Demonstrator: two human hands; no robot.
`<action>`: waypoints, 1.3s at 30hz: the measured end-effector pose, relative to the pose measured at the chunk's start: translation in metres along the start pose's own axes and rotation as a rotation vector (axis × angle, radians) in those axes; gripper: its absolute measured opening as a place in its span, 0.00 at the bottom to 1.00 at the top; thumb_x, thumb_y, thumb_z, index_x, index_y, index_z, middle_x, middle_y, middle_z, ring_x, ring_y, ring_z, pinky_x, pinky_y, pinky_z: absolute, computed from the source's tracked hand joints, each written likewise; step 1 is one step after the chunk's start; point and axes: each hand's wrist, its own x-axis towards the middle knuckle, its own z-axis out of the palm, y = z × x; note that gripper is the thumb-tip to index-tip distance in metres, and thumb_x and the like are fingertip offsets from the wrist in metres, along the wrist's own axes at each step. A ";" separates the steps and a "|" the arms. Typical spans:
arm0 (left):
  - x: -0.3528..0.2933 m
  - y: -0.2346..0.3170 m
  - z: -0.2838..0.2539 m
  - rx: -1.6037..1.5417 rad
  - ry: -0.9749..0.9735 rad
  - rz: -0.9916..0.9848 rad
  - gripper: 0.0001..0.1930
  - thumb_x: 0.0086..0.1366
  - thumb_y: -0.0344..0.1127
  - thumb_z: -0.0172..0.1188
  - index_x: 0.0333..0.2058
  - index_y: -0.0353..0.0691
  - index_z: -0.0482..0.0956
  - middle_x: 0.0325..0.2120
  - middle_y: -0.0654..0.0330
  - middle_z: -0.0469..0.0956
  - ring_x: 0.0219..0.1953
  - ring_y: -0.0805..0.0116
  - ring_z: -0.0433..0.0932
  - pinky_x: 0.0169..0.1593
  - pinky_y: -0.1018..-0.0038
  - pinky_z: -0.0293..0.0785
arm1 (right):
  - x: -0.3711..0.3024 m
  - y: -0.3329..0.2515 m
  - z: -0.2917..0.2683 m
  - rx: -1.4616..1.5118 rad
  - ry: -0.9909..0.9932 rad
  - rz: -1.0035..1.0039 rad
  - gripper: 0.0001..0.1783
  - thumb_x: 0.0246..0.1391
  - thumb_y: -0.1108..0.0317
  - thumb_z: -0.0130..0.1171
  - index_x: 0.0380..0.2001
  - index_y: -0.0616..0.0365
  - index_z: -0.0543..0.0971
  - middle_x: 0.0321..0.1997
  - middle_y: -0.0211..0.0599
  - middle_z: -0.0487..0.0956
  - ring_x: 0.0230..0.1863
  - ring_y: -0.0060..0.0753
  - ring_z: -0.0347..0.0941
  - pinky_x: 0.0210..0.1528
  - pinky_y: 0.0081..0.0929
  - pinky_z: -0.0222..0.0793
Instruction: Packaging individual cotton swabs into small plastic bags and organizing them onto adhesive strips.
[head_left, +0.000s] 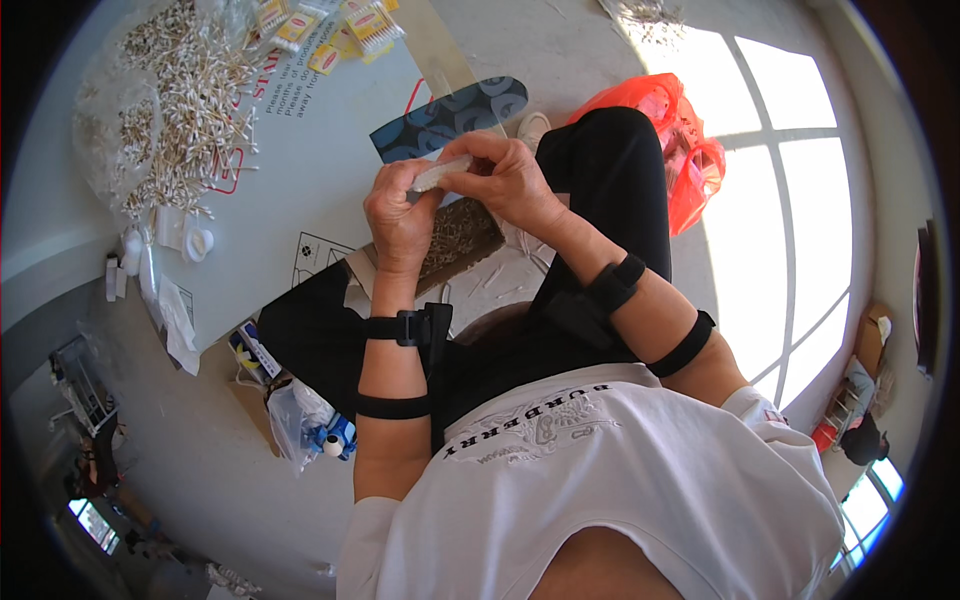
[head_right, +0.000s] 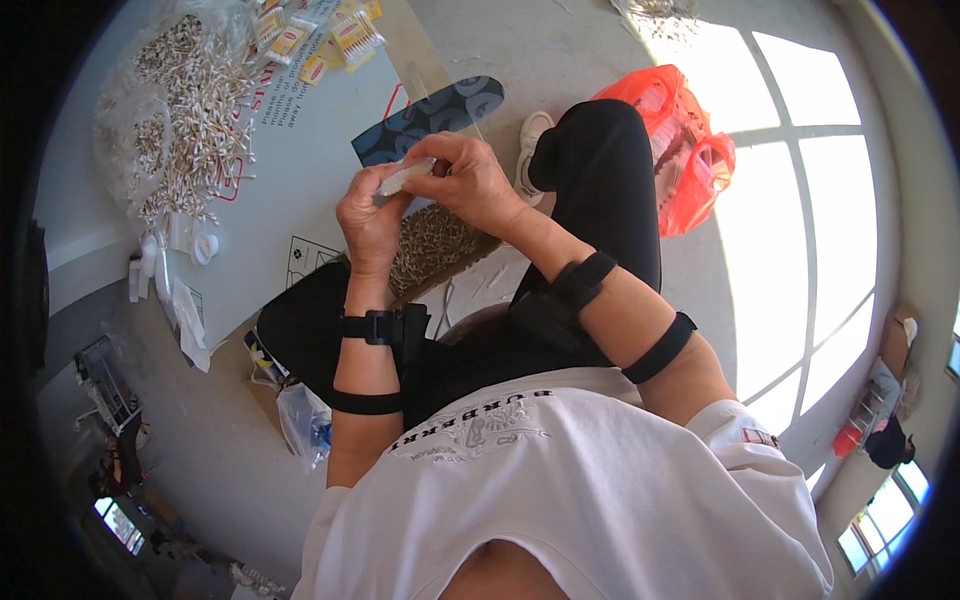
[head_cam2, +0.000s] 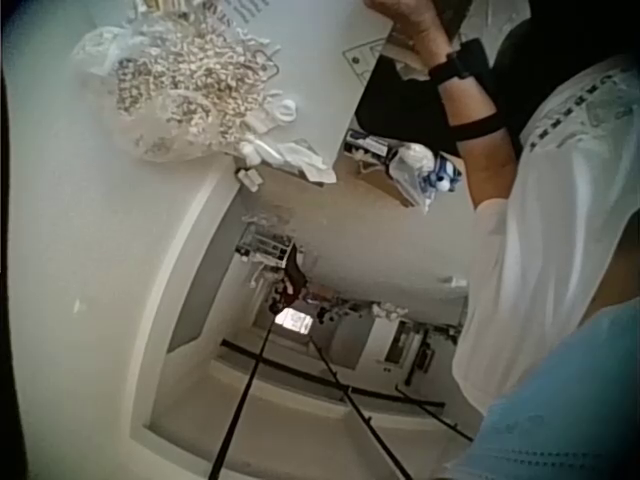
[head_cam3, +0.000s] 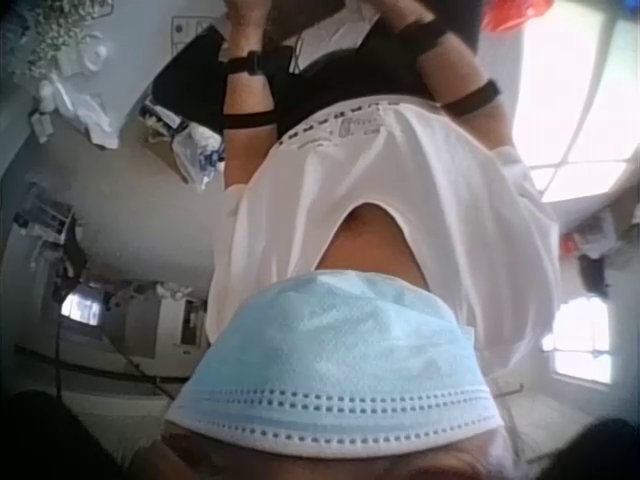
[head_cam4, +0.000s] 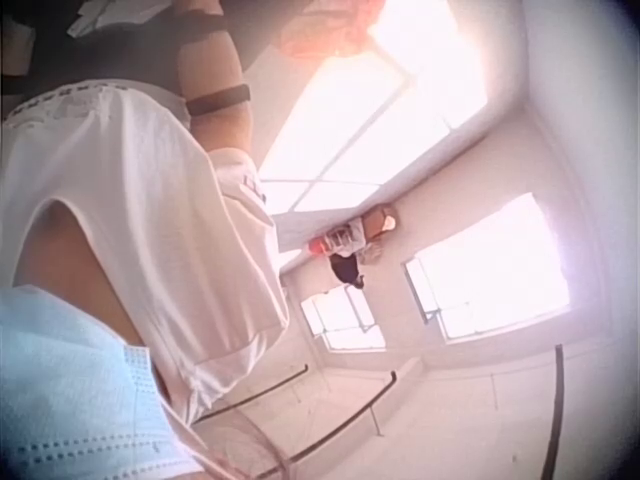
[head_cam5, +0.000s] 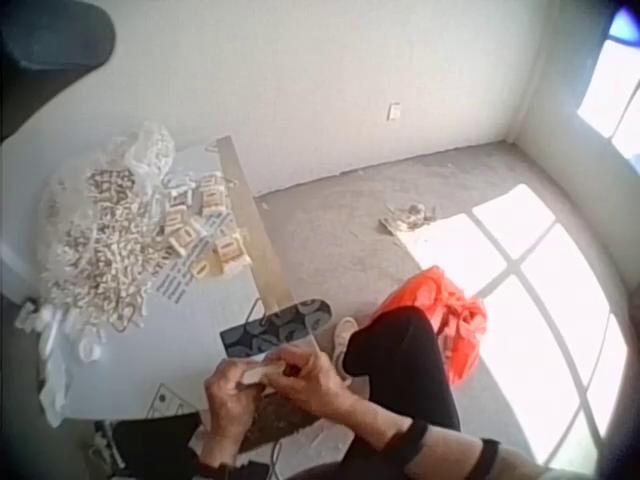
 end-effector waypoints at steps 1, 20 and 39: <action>-0.001 -0.002 0.000 0.001 0.001 0.001 0.14 0.46 0.20 0.68 0.33 0.38 0.80 0.30 0.57 0.81 0.35 0.58 0.79 0.40 0.69 0.75 | 0.000 -0.001 -0.003 0.000 -0.001 -0.001 0.12 0.46 0.72 0.69 0.36 0.60 0.81 0.29 0.20 0.75 0.30 0.10 0.66 0.33 0.13 0.64; -0.007 -0.015 0.013 -0.088 0.060 -0.028 0.15 0.45 0.21 0.70 0.33 0.39 0.81 0.30 0.59 0.80 0.34 0.61 0.78 0.40 0.70 0.75 | 0.012 -0.004 -0.007 -0.341 -0.049 -0.375 0.14 0.37 0.73 0.71 0.32 0.57 0.83 0.33 0.34 0.80 0.37 0.36 0.70 0.45 0.30 0.67; -0.001 -0.003 0.014 -0.139 -0.006 -0.050 0.19 0.44 0.19 0.70 0.38 0.36 0.81 0.34 0.59 0.80 0.38 0.63 0.78 0.45 0.71 0.75 | 0.009 -0.003 -0.011 -0.170 -0.065 -0.232 0.14 0.41 0.74 0.71 0.35 0.56 0.81 0.36 0.30 0.77 0.38 0.26 0.72 0.43 0.23 0.68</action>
